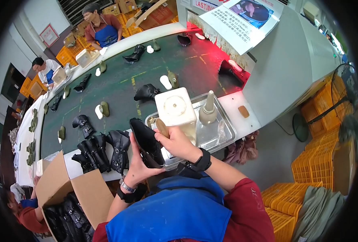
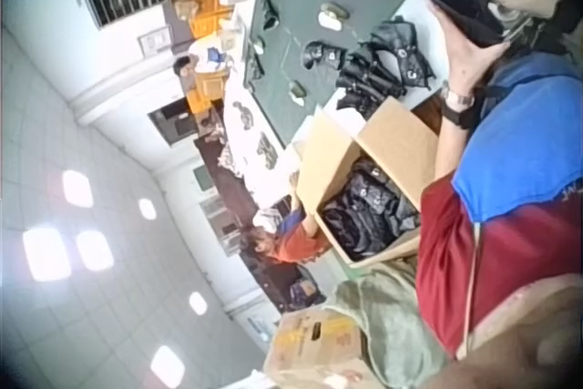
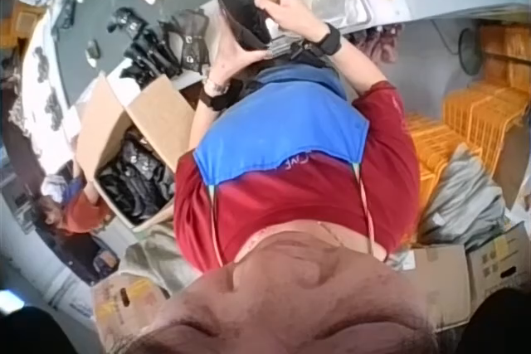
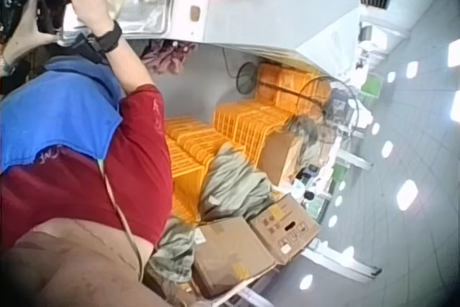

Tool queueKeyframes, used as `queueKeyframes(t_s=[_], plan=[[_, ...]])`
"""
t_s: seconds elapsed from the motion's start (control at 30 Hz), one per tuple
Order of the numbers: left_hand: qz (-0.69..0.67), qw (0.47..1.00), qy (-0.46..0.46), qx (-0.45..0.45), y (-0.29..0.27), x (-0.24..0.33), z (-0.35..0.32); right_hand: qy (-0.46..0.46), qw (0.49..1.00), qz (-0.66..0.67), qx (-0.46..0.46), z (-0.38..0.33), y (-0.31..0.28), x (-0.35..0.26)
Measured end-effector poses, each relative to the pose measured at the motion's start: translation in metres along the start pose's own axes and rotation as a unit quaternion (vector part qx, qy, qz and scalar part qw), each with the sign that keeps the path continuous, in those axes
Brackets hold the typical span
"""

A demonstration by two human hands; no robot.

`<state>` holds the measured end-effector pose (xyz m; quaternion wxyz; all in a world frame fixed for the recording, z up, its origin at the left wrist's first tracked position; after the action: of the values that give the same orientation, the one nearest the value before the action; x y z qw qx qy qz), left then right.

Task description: The recorder is applying glue to the interior and edges of black shoe uppers using a brush and then placing them on a conveyor belt.

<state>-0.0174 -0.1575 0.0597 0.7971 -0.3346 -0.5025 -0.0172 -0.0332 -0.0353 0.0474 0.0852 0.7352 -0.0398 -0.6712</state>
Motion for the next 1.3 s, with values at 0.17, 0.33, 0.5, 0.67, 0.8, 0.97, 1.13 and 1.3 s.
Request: queueKeyframes(t_s=[0.17, 0.33, 0.5, 0.67, 0.8, 0.97, 1.13, 1.3], plan=[[-0.032, 0.997, -0.012, 0.074, -0.019, -0.010, -0.004, -0.026, 0.999, 0.034, 0.009, 0.008, -0.005, 0.003], [-0.096, 0.991, -0.036, 0.085, -0.038, -0.033, -0.010, -0.012, 0.999, 0.041, -0.008, 0.004, 0.002, 0.000], [-0.256, 0.963, -0.084, 0.007, -0.052, -0.064, -0.016, -0.003, 1.000, 0.000, 0.003, 0.003, -0.022, -0.001], [-0.233, 0.966, -0.109, 0.024, -0.059, -0.085, -0.016, -0.122, 0.985, -0.083, 0.086, 0.001, -0.082, 0.011], [-0.311, 0.931, -0.134, 0.136, -0.076, -0.089, -0.020, 0.006, 0.969, -0.220, 0.113, -0.011, -0.114, 0.058], [-0.397, 0.900, -0.115, 0.140, -0.076, -0.087, -0.014, -0.029, 0.979, -0.140, 0.148, -0.022, -0.117, 0.107], [-0.368, 0.923, -0.111, 0.026, -0.063, -0.075, -0.009, -0.047, 0.959, -0.244, 0.136, -0.021, -0.102, 0.119], [-0.403, 0.908, -0.110, -0.034, -0.059, -0.079, -0.016, -0.044, 0.942, -0.306, 0.134, -0.021, -0.097, 0.117]])
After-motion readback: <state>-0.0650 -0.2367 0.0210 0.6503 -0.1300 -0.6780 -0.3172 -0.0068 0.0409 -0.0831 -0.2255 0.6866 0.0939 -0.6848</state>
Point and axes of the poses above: each hand's wrist, its own z-axis towards the middle knuckle, its own y-axis out of the palm, x = y × z, the point moved 9 cm from there along z, towards the middle knuckle, and after that the axes turned 6 degrees about z, right-handed, at the moved point
